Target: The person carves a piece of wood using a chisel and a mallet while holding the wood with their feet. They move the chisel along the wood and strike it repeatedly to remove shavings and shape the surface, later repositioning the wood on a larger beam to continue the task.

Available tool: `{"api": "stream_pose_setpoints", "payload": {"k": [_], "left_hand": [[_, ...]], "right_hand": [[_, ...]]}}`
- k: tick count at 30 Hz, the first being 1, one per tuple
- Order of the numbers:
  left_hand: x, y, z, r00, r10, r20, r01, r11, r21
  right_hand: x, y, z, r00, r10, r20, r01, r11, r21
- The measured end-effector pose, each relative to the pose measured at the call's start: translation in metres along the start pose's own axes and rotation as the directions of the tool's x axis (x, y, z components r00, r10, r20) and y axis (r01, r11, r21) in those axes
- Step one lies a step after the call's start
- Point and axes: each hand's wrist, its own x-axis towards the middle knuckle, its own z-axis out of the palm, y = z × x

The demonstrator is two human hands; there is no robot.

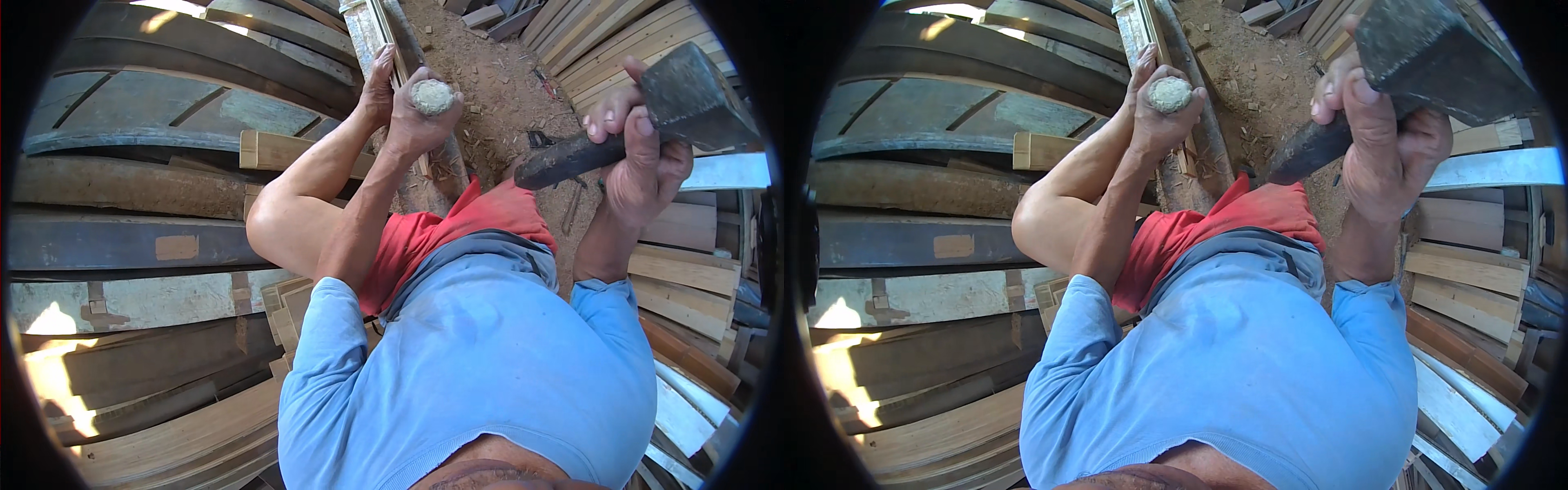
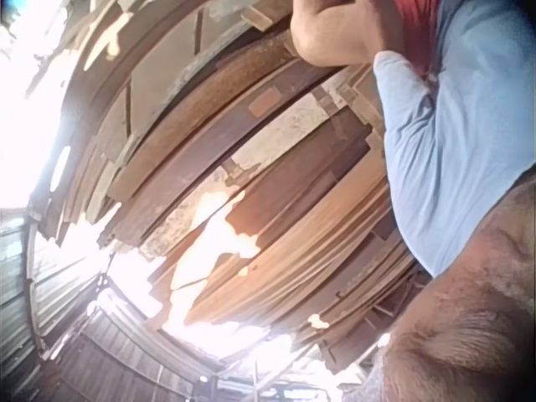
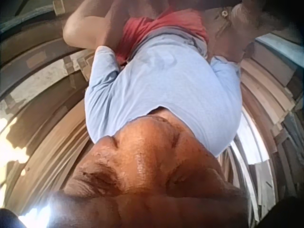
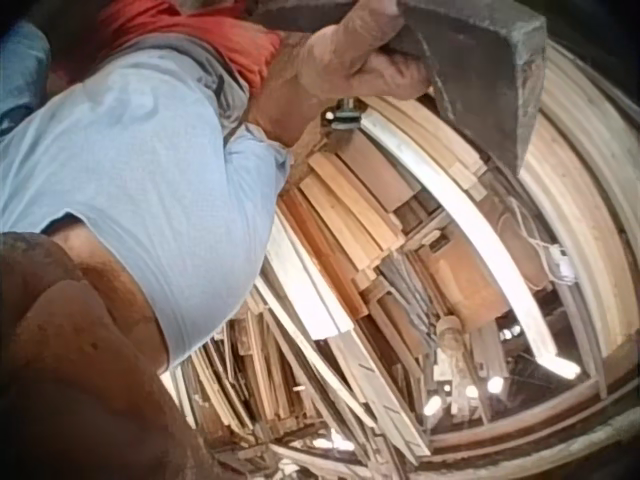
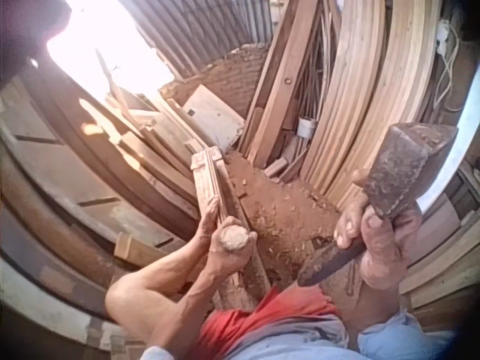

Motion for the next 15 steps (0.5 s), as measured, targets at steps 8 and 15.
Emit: {"api": "stream_pose_setpoints", "payload": {"k": [8,15], "left_hand": [[0.0022,0.0001,-0.0018,0.996,0.085,-0.016,-0.084,0.994,0.073],[0.0029,0.0039,-0.0025,0.993,0.118,-0.023,-0.114,0.988,0.108]], "right_hand": [[0.0036,0.0002,-0.0057,1.000,0.003,0.006,-0.003,1.000,-0.025],[0.0071,0.0028,0.0012,0.999,-0.035,-0.006,0.035,0.999,0.008]]}}
